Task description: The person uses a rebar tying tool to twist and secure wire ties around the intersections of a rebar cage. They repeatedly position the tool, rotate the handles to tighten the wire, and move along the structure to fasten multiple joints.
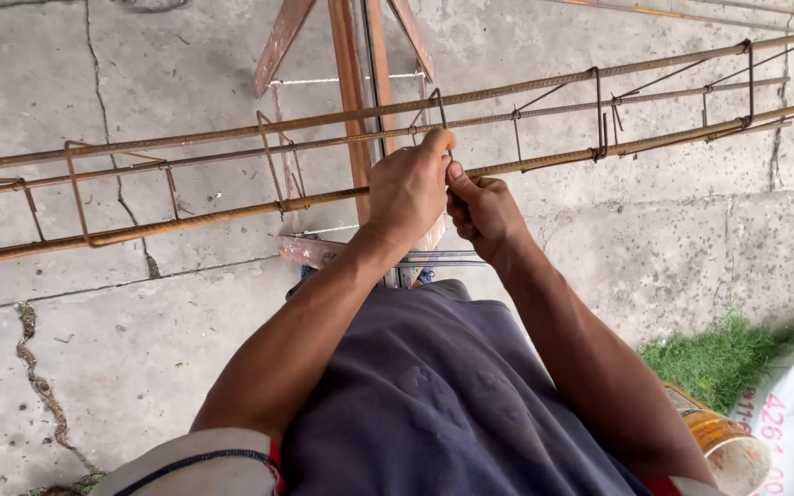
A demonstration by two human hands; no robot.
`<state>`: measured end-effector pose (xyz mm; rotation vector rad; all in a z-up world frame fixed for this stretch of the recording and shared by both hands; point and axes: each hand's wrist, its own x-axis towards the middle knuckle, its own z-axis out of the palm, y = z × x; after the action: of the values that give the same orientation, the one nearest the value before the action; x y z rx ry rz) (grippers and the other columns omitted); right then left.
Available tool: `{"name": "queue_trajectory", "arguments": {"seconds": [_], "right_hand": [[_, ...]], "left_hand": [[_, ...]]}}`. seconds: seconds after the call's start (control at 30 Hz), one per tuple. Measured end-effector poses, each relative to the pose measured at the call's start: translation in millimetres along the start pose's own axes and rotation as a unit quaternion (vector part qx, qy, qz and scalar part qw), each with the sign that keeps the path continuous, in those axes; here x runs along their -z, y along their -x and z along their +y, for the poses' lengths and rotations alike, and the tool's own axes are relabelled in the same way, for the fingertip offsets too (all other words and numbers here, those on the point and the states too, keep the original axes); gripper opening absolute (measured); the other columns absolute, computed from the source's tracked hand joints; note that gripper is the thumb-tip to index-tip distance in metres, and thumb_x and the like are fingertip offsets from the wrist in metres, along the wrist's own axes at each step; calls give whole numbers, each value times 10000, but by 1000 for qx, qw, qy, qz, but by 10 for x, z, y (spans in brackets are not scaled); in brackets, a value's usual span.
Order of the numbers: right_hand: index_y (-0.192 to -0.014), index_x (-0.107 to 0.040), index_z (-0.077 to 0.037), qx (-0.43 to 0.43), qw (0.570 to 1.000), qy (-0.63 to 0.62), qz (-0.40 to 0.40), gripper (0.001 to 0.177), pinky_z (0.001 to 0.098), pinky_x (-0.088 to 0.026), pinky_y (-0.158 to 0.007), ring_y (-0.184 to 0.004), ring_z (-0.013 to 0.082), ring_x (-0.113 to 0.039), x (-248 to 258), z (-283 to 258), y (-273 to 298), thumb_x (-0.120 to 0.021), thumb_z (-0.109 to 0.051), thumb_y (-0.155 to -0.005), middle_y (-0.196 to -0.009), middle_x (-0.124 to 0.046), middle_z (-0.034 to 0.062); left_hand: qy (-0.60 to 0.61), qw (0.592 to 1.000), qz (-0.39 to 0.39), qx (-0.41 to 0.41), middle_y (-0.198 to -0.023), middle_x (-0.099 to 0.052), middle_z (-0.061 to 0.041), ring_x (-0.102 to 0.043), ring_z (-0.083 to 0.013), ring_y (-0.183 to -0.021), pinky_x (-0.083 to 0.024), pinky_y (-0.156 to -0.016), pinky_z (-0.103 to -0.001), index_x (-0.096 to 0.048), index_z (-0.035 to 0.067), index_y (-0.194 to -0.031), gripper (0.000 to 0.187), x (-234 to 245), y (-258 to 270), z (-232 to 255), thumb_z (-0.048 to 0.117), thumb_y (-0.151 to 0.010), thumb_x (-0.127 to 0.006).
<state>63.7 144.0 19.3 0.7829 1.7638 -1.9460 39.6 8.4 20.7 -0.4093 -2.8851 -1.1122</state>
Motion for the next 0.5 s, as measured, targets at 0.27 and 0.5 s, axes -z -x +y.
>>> {"name": "queue_trajectory", "arguments": {"seconds": [0.27, 0.5], "right_hand": [[-765, -547, 3, -22, 999, -25, -37, 499, 193, -279, -351, -396, 90, -354, 32, -12, 4, -612, -410, -1036, -553, -382, 41], [-834, -585, 20, -38, 996, -29, -76, 451, 207, -300, -375, -435, 106, -387, 155, -26, -26, -604, -384, -1033, -597, -412, 47]], "left_hand": [[321, 904, -210, 189, -938, -786, -117, -776, -245, -830, -641, -701, -328, -710, 101, -1147, 272, 128, -167, -456, 61, -879, -690], [338, 847, -307, 271, -782, -741, -226, -755, -257, -586, -637, -484, -307, -749, -40, -997, 174, 133, -464, -448, 61, -858, -722]]}}
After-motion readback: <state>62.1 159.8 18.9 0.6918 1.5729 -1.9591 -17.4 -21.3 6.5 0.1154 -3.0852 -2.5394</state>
